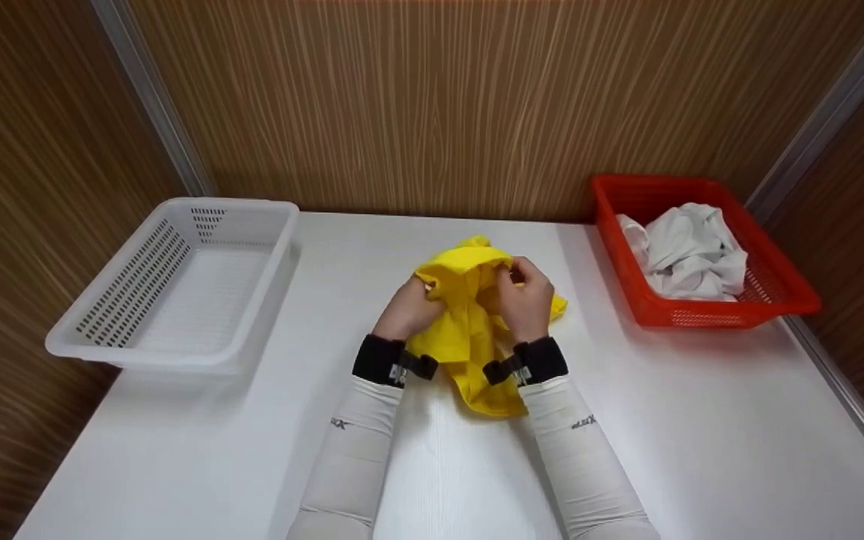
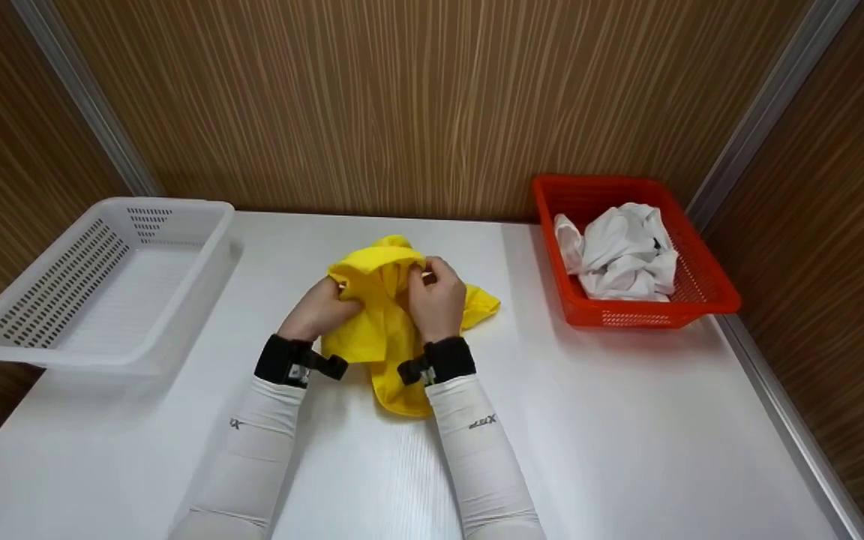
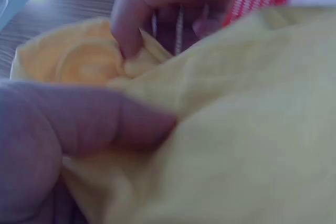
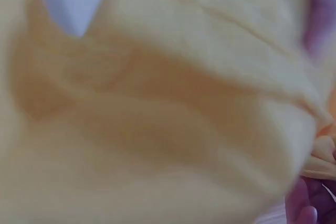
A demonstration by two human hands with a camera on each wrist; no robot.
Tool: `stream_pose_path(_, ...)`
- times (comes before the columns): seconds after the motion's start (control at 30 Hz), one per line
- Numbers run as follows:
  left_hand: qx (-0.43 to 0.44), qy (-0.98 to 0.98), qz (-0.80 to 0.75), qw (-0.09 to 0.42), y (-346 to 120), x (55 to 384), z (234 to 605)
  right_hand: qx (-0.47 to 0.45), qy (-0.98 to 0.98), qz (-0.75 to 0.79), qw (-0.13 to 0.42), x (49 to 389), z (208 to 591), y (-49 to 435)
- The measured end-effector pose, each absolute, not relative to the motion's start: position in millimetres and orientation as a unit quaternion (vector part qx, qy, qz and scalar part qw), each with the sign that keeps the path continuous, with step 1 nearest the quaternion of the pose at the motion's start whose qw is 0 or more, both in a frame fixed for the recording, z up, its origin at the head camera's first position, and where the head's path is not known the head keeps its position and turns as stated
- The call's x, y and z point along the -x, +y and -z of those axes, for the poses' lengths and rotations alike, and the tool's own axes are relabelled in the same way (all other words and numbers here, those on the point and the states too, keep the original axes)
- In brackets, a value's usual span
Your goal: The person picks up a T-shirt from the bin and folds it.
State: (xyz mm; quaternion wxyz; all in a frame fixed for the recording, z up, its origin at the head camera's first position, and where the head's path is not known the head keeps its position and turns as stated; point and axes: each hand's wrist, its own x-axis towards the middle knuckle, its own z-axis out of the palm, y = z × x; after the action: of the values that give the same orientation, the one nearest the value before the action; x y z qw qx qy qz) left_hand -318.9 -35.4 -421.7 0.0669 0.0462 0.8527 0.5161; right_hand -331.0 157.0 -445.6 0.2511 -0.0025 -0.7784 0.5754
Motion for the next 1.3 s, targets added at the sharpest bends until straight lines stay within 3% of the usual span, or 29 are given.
stream_pose_path(0.1, 0.01, 0.85, -0.527, -0.01, -44.7, 322.8, 420.6, 0.023, -0.754, -0.596, 0.273, 334.2, 438.7, 172.4)
stream_pose_path(0.23, 0.046, 0.812, -0.574, -0.096, -60.0, 329.2, 412.9, 0.034, -0.739, -0.628, 0.24, 339.3, 428.5, 191.6)
stream_pose_path(0.33, 0.033, 0.81, -0.57, -0.133, -70.3, 334.6, 401.0, 0.009, -0.762, -0.609, 0.222, 346.4, 416.7, 203.0)
stream_pose_path(0.47, 0.005, 0.824, -0.544, -0.159, -87.4, 340.5, 377.1, -0.068, -0.827, -0.519, 0.208, 356.7, 392.1, 219.7)
stream_pose_path(0.6, -0.046, 0.864, -0.486, -0.123, -113.6, 341.3, 354.5, -0.136, -0.896, -0.403, 0.127, 358.7, 363.8, 240.0)
stream_pose_path(0.7, -0.071, 0.909, -0.399, -0.1, -133.3, 340.6, 343.8, -0.134, -0.929, -0.332, 0.094, 360.2, 347.3, 258.3)
stream_pose_path(0.83, -0.072, 0.928, -0.342, -0.126, -150.7, 338.7, 337.3, -0.074, -0.945, -0.29, 0.13, 361.1, 332.6, 280.6)
stream_pose_path(1.1, -0.056, 0.862, -0.473, -0.176, -171.1, 326.4, 330.1, -0.006, -0.899, -0.348, 0.267, 344.3, 304.3, 303.5)
stream_pose_path(1.3, -0.087, 0.807, -0.544, -0.212, -180.8, 316.1, 325.7, 0.006, -0.878, -0.382, 0.287, 331.4, 281.1, 323.6)
